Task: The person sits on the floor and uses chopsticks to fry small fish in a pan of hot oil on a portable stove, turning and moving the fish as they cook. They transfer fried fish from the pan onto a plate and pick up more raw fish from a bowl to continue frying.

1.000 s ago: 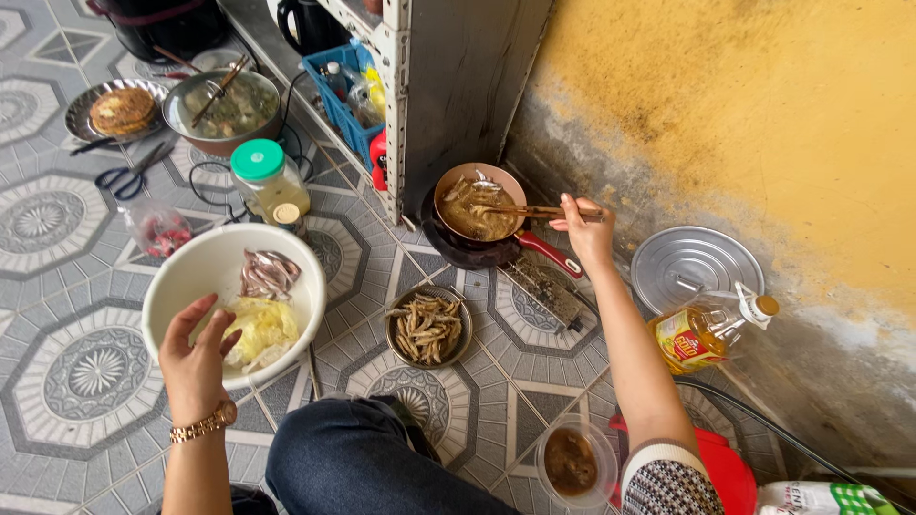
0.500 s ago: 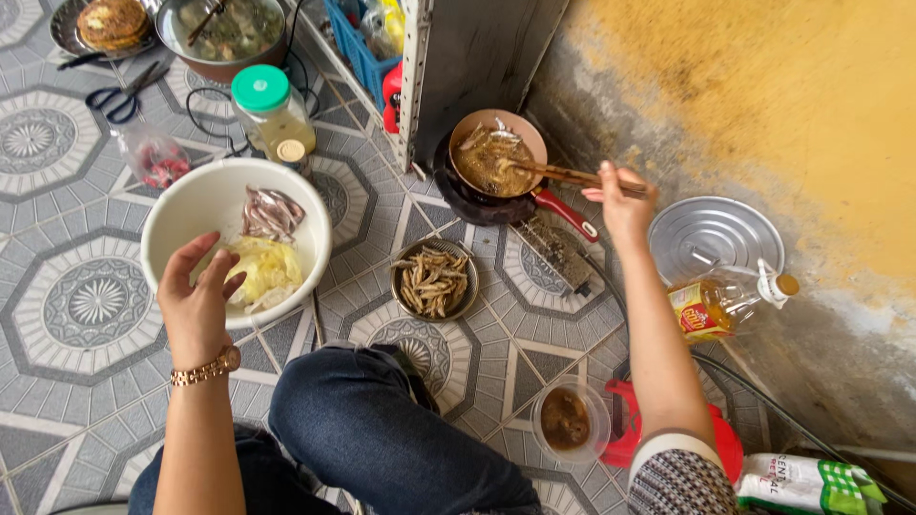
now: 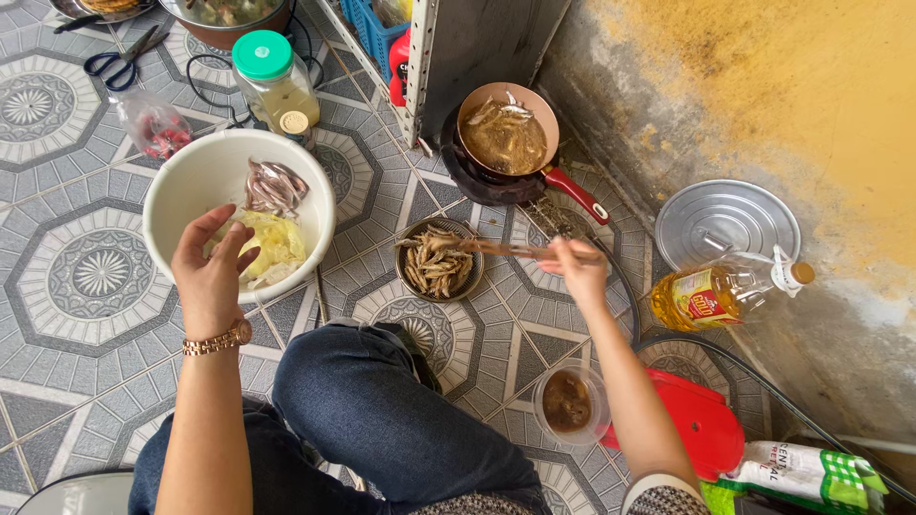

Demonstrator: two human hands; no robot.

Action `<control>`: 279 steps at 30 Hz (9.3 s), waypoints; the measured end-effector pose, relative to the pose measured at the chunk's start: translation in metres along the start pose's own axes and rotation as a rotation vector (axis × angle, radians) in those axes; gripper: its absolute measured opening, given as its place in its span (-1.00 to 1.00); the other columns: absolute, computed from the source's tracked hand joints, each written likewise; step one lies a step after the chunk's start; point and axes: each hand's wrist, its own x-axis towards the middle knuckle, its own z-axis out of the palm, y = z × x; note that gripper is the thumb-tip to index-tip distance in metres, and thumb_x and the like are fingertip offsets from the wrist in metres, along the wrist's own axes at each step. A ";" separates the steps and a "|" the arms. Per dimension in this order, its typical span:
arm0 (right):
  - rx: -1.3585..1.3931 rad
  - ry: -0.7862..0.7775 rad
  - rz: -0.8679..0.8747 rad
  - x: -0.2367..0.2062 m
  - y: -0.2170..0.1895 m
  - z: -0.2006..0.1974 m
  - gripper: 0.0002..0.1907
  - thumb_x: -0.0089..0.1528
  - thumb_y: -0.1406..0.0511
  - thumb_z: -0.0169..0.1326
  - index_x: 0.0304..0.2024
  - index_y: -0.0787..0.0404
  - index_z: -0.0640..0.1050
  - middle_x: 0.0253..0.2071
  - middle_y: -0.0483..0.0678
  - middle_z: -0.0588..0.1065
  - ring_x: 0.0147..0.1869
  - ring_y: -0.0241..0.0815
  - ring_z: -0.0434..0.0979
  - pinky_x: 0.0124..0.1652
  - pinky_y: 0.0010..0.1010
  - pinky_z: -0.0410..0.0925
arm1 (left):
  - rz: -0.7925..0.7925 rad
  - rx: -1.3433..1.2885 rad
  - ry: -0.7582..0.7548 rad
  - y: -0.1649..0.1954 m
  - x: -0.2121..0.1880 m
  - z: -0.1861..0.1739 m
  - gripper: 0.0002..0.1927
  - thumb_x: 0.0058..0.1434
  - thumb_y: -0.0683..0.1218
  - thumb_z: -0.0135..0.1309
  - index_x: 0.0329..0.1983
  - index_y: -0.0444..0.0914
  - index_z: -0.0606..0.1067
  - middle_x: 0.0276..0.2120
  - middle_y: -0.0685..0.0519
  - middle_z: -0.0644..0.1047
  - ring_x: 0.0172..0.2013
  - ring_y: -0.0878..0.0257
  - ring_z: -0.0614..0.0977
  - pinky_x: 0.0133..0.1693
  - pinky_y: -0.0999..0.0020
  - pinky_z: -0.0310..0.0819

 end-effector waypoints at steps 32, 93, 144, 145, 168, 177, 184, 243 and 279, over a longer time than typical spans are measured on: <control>0.259 0.141 -0.150 0.197 0.015 0.036 -0.87 0.32 0.42 0.13 -0.30 0.41 0.55 -0.38 0.10 0.60 -0.40 -0.11 0.70 -0.42 -0.41 0.58 | -0.052 0.083 0.033 -0.027 0.011 0.002 -0.65 0.35 -0.20 0.10 0.19 -0.37 0.45 0.14 -0.01 0.53 -0.04 0.26 0.64 -0.11 0.37 0.66; -0.178 0.127 -0.086 0.158 -0.034 -0.006 -0.77 0.36 0.23 0.09 -0.26 0.25 0.63 -0.40 0.01 0.64 -0.38 -0.21 0.73 -0.42 -0.47 0.61 | -0.034 0.063 0.011 -0.022 0.009 0.004 -0.66 0.34 -0.21 0.09 0.18 -0.34 0.47 0.14 0.00 0.54 -0.02 0.26 0.64 -0.10 0.39 0.65; 0.447 0.638 0.069 0.189 0.021 -0.082 -0.69 0.42 0.28 0.04 -0.31 0.43 0.43 -0.41 0.21 0.56 -0.45 0.08 0.69 -0.53 -0.32 0.59 | -0.038 0.060 -0.008 -0.016 0.007 0.008 -0.66 0.35 -0.21 0.10 0.18 -0.35 0.47 0.14 -0.03 0.54 -0.01 0.22 0.64 -0.11 0.38 0.65; 0.436 0.604 0.048 0.188 0.017 -0.084 -0.72 0.41 0.29 0.04 -0.29 0.42 0.46 -0.41 0.21 0.57 -0.45 0.07 0.69 -0.52 -0.34 0.60 | -0.032 0.057 -0.012 -0.016 0.008 0.009 -0.66 0.34 -0.21 0.10 0.17 -0.35 0.47 0.15 -0.02 0.53 -0.02 0.22 0.65 -0.11 0.38 0.65; -0.067 0.327 -0.127 0.211 -0.023 -0.008 -0.77 0.34 0.41 0.12 -0.43 0.39 0.54 -0.55 0.09 0.55 -0.49 -0.09 0.69 -0.56 -0.40 0.54 | -0.024 0.035 -0.011 -0.016 0.006 0.006 -0.68 0.34 -0.21 0.09 0.15 -0.36 0.46 0.17 0.00 0.53 -0.01 0.24 0.64 -0.10 0.36 0.66; -0.078 0.400 0.075 0.223 -0.033 0.002 -0.66 0.34 0.31 0.12 -0.54 0.31 0.48 -0.55 0.11 0.54 -0.48 -0.06 0.70 -0.60 -0.49 0.54 | -0.026 0.048 -0.023 -0.015 0.006 0.010 -0.68 0.34 -0.20 0.09 0.15 -0.36 0.47 0.15 -0.01 0.53 -0.03 0.24 0.64 -0.12 0.37 0.66; 0.115 0.649 0.143 0.212 -0.013 -0.041 -0.64 0.40 0.24 0.09 -0.36 0.43 0.46 -0.43 0.19 0.56 -0.40 -0.02 0.75 -0.58 -0.42 0.50 | -0.033 0.051 -0.014 -0.007 0.004 0.009 -0.68 0.33 -0.20 0.09 0.15 -0.36 0.47 0.15 -0.01 0.54 -0.02 0.25 0.64 -0.12 0.38 0.66; 0.264 0.035 0.111 0.003 -0.002 -0.004 -0.75 0.39 0.28 0.06 -0.23 0.40 0.56 -0.34 0.14 0.63 -0.35 -0.09 0.72 -0.36 -0.42 0.61 | -0.026 0.051 -0.019 0.017 -0.009 0.008 -0.71 0.39 -0.23 0.09 0.16 -0.33 0.48 0.10 0.02 0.53 -0.02 0.29 0.65 -0.10 0.43 0.68; 0.350 0.380 -0.054 0.238 0.016 -0.046 -0.87 0.35 0.43 0.10 -0.20 0.46 0.55 -0.36 0.08 0.55 -0.47 -0.06 0.65 -0.42 -0.29 0.63 | -0.053 0.078 0.016 -0.024 0.009 0.008 -0.65 0.34 -0.19 0.10 0.18 -0.36 0.46 0.13 -0.03 0.55 -0.04 0.25 0.64 -0.11 0.39 0.64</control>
